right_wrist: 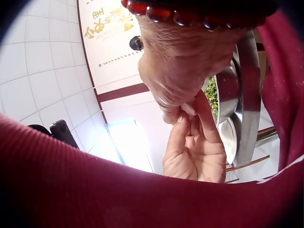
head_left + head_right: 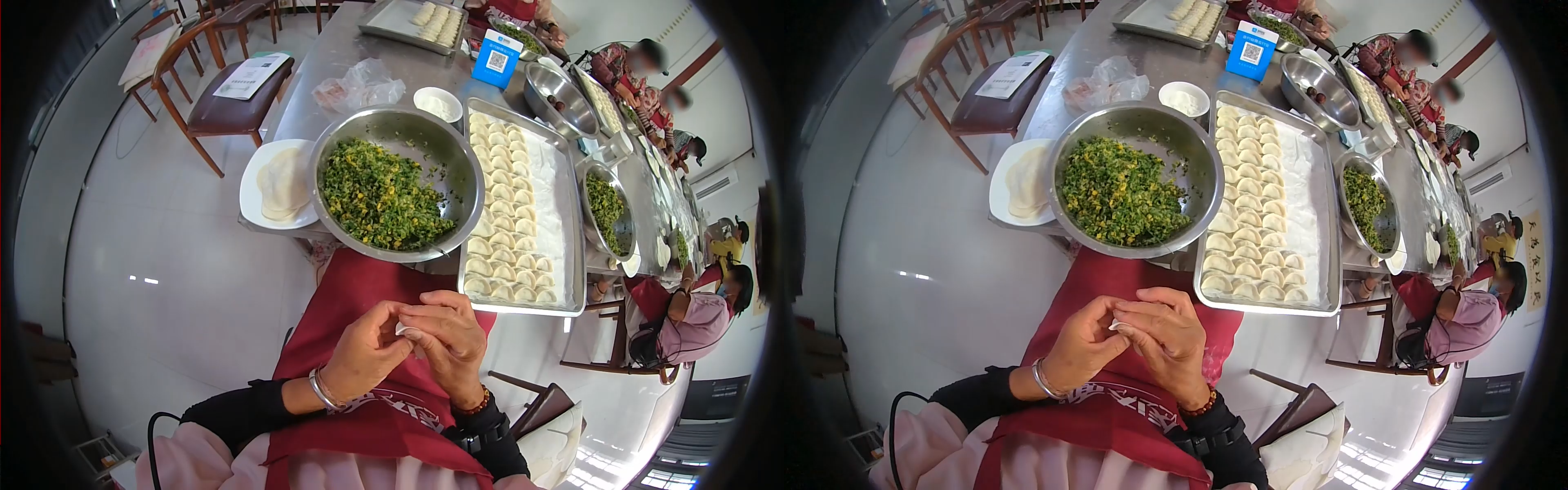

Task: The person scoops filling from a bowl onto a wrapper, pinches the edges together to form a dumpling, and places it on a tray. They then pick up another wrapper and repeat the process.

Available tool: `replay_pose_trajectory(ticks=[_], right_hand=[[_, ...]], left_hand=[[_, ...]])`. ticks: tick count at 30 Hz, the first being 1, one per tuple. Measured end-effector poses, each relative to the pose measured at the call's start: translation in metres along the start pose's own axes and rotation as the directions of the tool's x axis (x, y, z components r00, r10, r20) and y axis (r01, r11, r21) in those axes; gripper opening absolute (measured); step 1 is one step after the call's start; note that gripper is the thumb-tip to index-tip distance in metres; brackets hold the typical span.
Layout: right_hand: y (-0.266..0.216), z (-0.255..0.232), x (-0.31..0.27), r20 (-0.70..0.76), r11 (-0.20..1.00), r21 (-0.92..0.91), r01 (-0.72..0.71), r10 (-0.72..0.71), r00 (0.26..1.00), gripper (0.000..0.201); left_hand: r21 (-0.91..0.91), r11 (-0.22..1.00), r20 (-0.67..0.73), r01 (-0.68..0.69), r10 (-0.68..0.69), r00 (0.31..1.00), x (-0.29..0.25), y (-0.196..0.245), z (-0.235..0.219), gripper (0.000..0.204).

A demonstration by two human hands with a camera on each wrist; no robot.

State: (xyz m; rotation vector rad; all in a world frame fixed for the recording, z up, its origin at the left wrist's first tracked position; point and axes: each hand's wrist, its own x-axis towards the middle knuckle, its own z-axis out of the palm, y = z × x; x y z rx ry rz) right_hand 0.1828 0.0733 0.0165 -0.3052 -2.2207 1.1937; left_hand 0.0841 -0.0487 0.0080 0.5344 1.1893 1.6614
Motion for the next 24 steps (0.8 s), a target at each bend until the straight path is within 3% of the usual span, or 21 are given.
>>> replay_pose_trajectory(ticks=[3,5,10,12,18,20,22,24], right_hand=[[-0.008,0.0,0.005,0.036,0.999,-0.051,0.012,-0.01,0.999,0.023],[-0.018,0.004,0.008,-0.061,0.987,0.073,-0.142,0.147,0.987,0.022],[0.004,0.003,-0.006,0.022,1.0,0.003,-0.021,0.021,1.0,0.029],[0.0,0.002,-0.003,0.039,0.999,-0.037,-0.008,0.01,0.999,0.031],[-0.006,0.005,-0.004,-0.061,0.977,0.133,-0.164,0.173,0.983,0.025],[0.009,0.005,-0.011,0.024,0.999,-0.027,-0.019,0.02,1.0,0.032],[0.009,0.004,-0.01,0.034,0.998,-0.068,0.002,0.001,0.999,0.032],[0.003,0.004,-0.007,0.048,0.994,-0.11,0.023,-0.018,0.999,0.033]], left_hand=[[-0.002,0.999,0.015,0.053,-0.053,0.998,0.0,0.002,-0.001,0.03],[0.006,0.999,0.01,0.035,-0.035,0.999,0.0,0.007,0.001,0.031],[0.004,1.0,-0.052,-0.007,0.007,0.999,0.0,-0.004,0.001,0.03],[0.167,0.986,-0.055,0.016,-0.007,0.998,0.0,0.001,0.001,0.032],[0.051,0.999,-0.039,0.017,-0.015,0.999,0.0,0.003,0.002,0.037],[0.03,0.999,-0.029,0.014,-0.013,1.0,-0.001,-0.003,0.001,0.036],[0.01,1.0,-0.016,0.01,-0.01,1.0,-0.001,-0.004,0.0,0.035],[0.03,0.993,0.086,0.115,-0.117,0.989,0.0,0.0,-0.004,0.03]])
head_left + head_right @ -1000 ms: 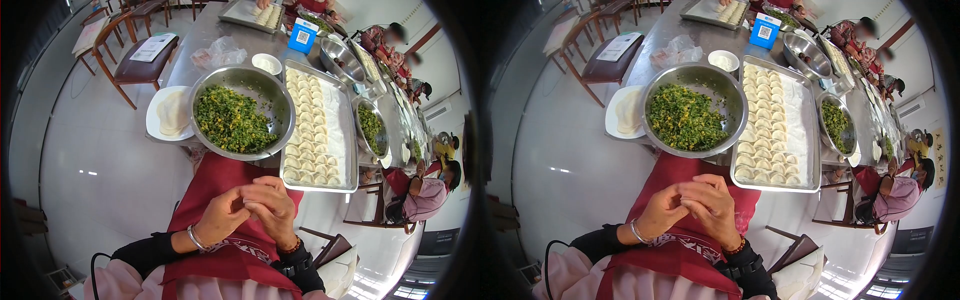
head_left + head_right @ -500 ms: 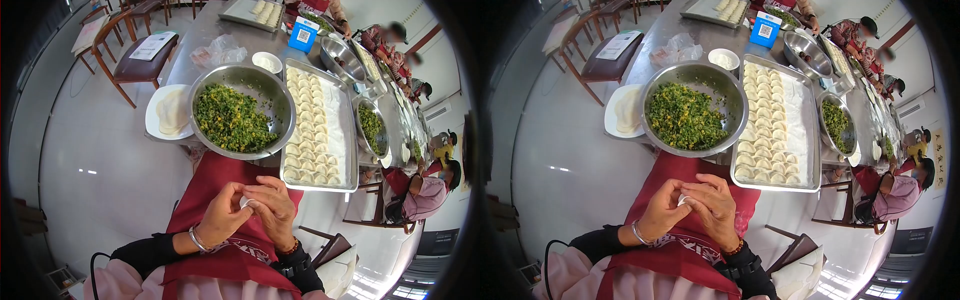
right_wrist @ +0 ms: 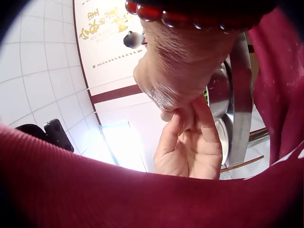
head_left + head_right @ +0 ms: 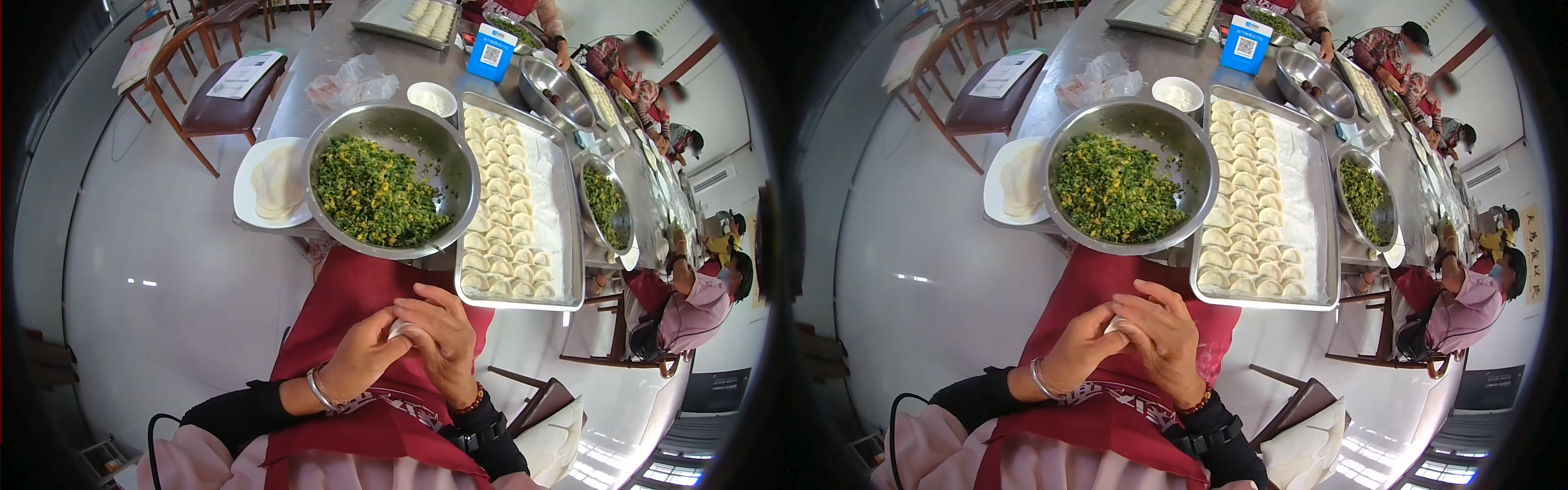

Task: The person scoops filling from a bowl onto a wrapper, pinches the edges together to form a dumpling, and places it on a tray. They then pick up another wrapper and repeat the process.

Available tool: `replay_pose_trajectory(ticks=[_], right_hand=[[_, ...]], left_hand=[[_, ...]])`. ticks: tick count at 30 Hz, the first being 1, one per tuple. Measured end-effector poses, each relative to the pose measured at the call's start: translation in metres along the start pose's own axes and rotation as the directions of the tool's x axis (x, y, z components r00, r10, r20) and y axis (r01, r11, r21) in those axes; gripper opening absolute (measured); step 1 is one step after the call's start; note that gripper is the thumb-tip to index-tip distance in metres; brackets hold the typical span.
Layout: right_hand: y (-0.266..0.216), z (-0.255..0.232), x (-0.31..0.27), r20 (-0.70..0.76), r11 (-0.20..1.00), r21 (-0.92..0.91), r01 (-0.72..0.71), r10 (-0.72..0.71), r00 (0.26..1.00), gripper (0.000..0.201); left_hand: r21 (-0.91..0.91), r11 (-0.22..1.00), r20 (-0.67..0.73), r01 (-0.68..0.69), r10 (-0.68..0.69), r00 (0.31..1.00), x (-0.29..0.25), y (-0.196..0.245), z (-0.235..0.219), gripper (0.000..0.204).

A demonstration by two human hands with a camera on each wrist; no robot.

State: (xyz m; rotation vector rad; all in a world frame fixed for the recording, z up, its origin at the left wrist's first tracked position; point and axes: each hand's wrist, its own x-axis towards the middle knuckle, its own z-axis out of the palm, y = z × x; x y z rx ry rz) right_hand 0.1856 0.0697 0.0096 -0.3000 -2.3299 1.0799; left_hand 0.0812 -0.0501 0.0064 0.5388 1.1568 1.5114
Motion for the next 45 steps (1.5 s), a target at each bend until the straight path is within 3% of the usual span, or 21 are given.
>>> replay_pose_trajectory(ticks=[2,8,12,15,17,18,20,23,27,31,33,34,37,40,42,45], right_hand=[[-0.012,-0.001,0.005,-0.082,0.988,0.051,-0.145,0.149,0.985,0.029],[0.007,0.003,-0.007,-0.023,0.996,-0.08,-0.029,0.027,0.999,0.035],[-0.003,0.002,-0.002,-0.074,0.992,-0.031,-0.126,0.123,0.99,0.034],[-0.002,0.001,-0.003,-0.107,0.99,-0.074,-0.123,0.114,0.988,0.035],[0.007,0.001,-0.007,-0.04,0.982,-0.184,-0.046,0.039,0.998,0.036],[0.006,0.001,-0.006,-0.041,0.982,-0.184,-0.047,0.04,0.998,0.036],[0.0,0.001,-0.003,-0.069,0.984,-0.132,-0.118,0.109,0.992,0.033],[-0.004,0.0,-0.001,-0.126,0.983,-0.139,-0.121,0.104,0.987,0.03],[0.003,-0.002,-0.007,-0.068,0.977,-0.189,-0.098,0.087,0.994,0.03],[-0.005,-0.001,0.0,-0.092,0.989,-0.093,-0.118,0.11,0.99,0.027],[-0.006,-0.001,0.0,-0.135,0.99,-0.013,-0.141,0.138,0.981,0.025],[-0.002,-0.001,-0.003,-0.082,0.987,0.035,-0.155,0.157,0.984,0.023],[0.006,-0.002,-0.006,-0.021,0.986,0.05,-0.162,0.163,0.986,0.019],[0.004,0.001,-0.005,-0.024,0.977,0.083,-0.198,0.201,0.979,0.018],[-0.001,0.001,-0.002,-0.035,0.96,0.145,-0.241,0.248,0.968,0.018],[-0.004,-0.001,0.001,-0.13,0.983,-0.013,-0.185,0.182,0.975,0.019]], left_hand=[[-0.082,0.996,-0.011,0.023,-0.024,1.0,-0.001,0.01,0.005,0.028],[-0.318,0.942,0.028,0.103,-0.1,0.995,-0.002,-0.004,0.004,0.034],[-0.504,0.854,0.056,0.126,-0.113,0.992,-0.001,0.007,0.005,0.039],[-0.51,0.851,0.066,0.124,-0.105,0.992,-0.001,0.002,0.003,0.04],[-0.455,0.879,0.044,0.143,-0.138,0.989,-0.002,0.001,0.007,0.04],[-0.396,0.904,0.018,0.16,-0.167,0.986,-0.002,0.002,0.008,0.04],[-0.404,0.903,0.04,0.148,-0.144,0.989,-0.001,0.006,0.008,0.04],[-0.438,0.888,0.052,0.142,-0.133,0.99,-0.001,0.007,0.006,0.04],[-0.421,0.892,0.017,0.162,-0.171,0.985,0.0,0.003,0.008,0.04],[-0.389,0.91,0.018,0.147,-0.152,0.988,0.001,0.005,0.006,0.04],[-0.171,0.977,0.044,0.129,-0.123,0.991,0.002,0.005,0.003,0.039],[-0.17,0.977,0.046,0.131,-0.125,0.991,0.001,0.003,0.003,0.039],[-0.193,0.966,0.07,0.172,-0.161,0.984,0.002,-0.002,0.002,0.038],[-0.355,0.907,0.098,0.226,-0.205,0.974,0.003,-0.003,0.001,0.036],[-0.479,0.856,0.14,0.193,-0.142,0.98,0.003,0.001,-0.001,0.035],[-0.49,0.854,0.114,0.178,-0.14,0.984,0.003,0.0,-0.002,0.035]])
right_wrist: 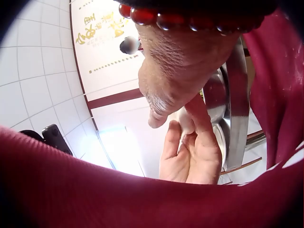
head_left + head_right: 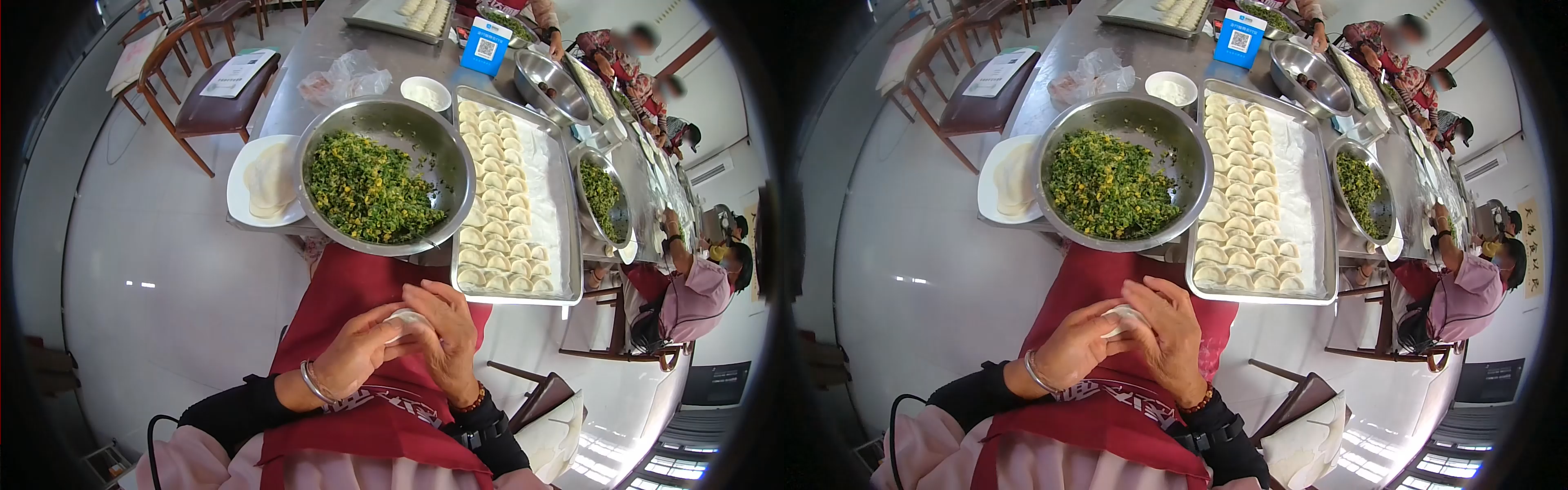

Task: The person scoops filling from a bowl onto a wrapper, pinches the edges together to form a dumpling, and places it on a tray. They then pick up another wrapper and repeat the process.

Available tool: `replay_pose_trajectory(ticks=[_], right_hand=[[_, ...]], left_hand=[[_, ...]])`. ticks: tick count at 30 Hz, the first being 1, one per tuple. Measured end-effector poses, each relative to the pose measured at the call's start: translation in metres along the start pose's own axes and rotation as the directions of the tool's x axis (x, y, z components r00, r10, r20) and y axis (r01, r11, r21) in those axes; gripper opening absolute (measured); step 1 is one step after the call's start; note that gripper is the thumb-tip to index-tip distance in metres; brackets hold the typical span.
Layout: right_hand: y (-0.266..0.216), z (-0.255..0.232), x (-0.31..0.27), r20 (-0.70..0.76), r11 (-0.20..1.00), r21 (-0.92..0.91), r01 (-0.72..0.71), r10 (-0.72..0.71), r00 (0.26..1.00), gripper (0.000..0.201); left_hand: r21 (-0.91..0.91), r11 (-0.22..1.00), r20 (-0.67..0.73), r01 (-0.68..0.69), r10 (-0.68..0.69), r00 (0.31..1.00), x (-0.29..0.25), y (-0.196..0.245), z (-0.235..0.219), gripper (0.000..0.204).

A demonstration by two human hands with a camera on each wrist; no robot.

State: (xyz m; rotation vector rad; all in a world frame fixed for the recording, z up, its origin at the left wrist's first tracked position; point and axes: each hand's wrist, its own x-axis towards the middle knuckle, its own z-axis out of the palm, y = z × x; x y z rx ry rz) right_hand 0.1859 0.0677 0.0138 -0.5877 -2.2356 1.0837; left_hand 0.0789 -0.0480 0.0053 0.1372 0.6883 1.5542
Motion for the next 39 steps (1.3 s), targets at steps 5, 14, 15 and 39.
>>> replay_pose_trajectory(ticks=[5,14,15,39], right_hand=[[0.012,-0.003,-0.005,0.105,0.976,-0.17,0.133,-0.116,0.988,0.028],[0.017,0.0,-0.01,0.106,0.998,0.021,0.06,-0.062,0.992,0.028],[0.019,0.0,-0.01,0.104,0.998,0.02,0.06,-0.062,0.993,0.028],[0.014,-0.001,-0.015,0.092,0.995,0.105,0.003,-0.013,0.996,0.011]], left_hand=[[-0.021,0.999,0.026,0.036,-0.035,0.999,0.002,-0.001,-0.001,0.035],[0.086,0.995,0.0,0.045,-0.045,0.999,0.001,-0.004,0.002,0.035],[0.096,0.993,-0.003,0.063,-0.063,0.998,0.001,-0.005,0.002,0.035],[0.514,0.857,-0.014,-0.038,0.052,0.999,0.001,-0.011,-0.006,0.032]])
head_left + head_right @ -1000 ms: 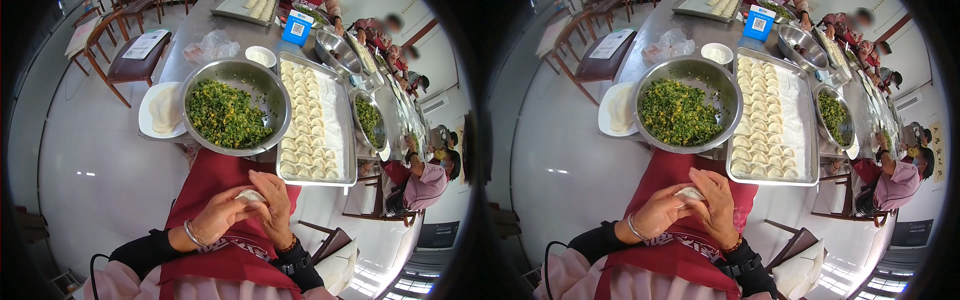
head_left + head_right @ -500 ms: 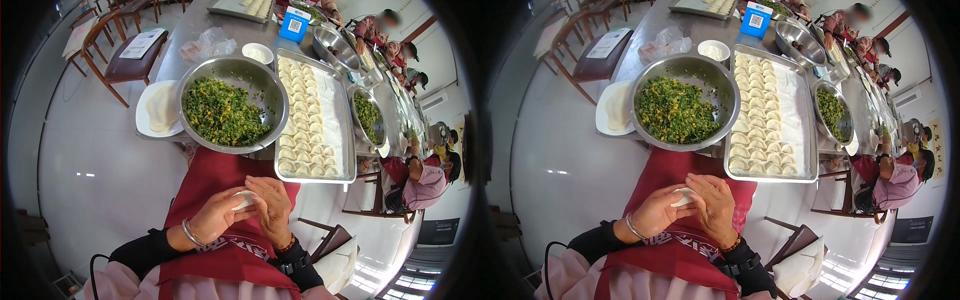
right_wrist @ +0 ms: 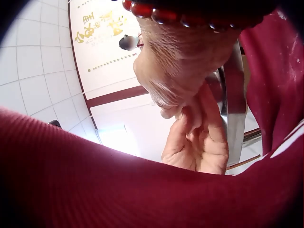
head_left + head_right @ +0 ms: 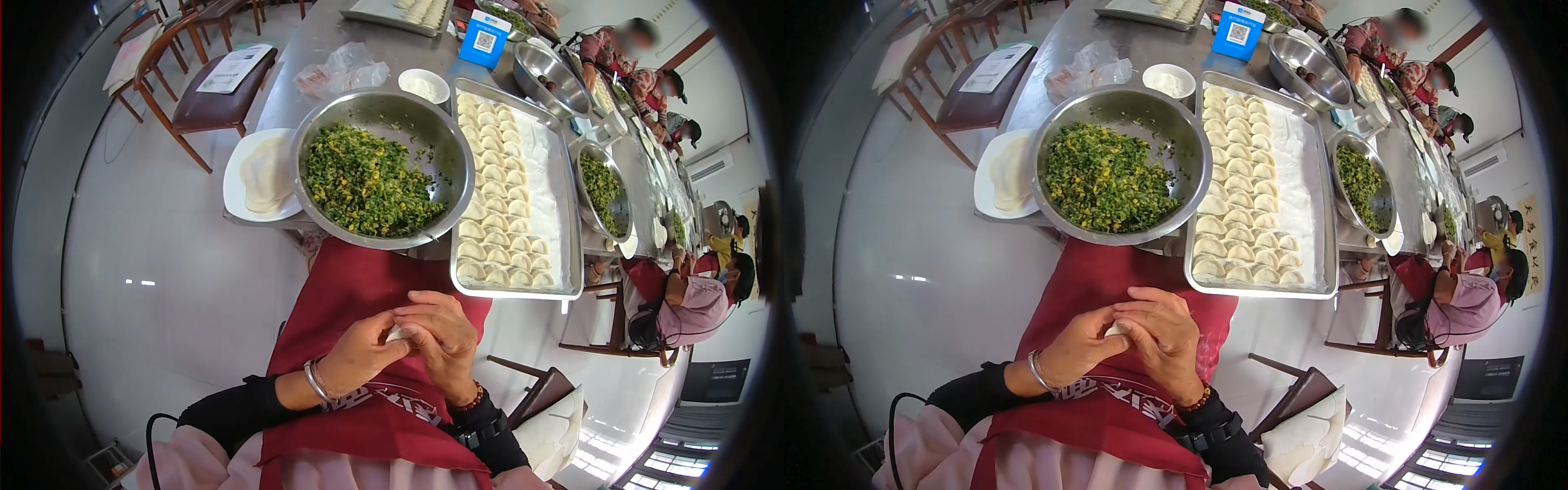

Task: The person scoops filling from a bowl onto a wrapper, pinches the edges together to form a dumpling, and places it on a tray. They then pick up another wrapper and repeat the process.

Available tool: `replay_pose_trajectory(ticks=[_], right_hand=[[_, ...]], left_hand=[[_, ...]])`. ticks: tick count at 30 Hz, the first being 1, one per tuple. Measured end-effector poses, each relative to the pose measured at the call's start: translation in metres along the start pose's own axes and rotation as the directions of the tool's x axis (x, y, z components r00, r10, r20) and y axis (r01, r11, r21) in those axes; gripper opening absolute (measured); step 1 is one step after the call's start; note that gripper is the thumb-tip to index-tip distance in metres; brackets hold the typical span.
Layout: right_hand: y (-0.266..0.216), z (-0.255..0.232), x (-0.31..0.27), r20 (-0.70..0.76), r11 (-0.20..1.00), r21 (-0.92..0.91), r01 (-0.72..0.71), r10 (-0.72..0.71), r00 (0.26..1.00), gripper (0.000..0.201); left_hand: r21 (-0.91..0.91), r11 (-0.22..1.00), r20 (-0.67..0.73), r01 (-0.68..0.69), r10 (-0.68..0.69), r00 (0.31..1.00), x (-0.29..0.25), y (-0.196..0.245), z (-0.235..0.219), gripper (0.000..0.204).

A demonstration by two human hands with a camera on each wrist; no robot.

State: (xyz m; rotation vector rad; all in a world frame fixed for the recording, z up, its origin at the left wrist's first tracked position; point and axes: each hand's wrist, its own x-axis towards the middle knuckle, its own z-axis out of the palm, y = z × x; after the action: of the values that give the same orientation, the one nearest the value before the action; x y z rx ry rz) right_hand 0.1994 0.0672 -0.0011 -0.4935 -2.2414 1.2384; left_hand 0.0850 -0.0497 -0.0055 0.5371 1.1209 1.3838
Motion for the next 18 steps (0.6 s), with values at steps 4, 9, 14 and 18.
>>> replay_pose_trajectory(ticks=[4,9,14,18], right_hand=[[-0.003,0.001,0.004,0.054,0.997,0.067,-0.034,0.031,0.998,0.016],[0.0,-0.005,0.0,0.031,0.981,-0.177,0.078,-0.074,0.997,0.031],[-0.001,-0.005,-0.001,0.009,0.992,-0.112,0.054,-0.054,0.999,0.033],[-0.012,-0.004,0.007,-0.023,0.998,-0.015,0.059,-0.059,0.998,0.029]], left_hand=[[-0.163,0.981,0.058,0.109,-0.101,0.993,0.001,0.008,-0.002,0.034],[-0.419,0.897,0.092,0.144,-0.116,0.989,0.002,0.006,-0.002,0.042],[-0.152,0.988,0.015,0.028,-0.026,1.0,0.003,0.002,-0.002,0.036],[0.288,0.951,-0.023,-0.11,0.121,0.992,0.001,-0.002,-0.003,0.031]])
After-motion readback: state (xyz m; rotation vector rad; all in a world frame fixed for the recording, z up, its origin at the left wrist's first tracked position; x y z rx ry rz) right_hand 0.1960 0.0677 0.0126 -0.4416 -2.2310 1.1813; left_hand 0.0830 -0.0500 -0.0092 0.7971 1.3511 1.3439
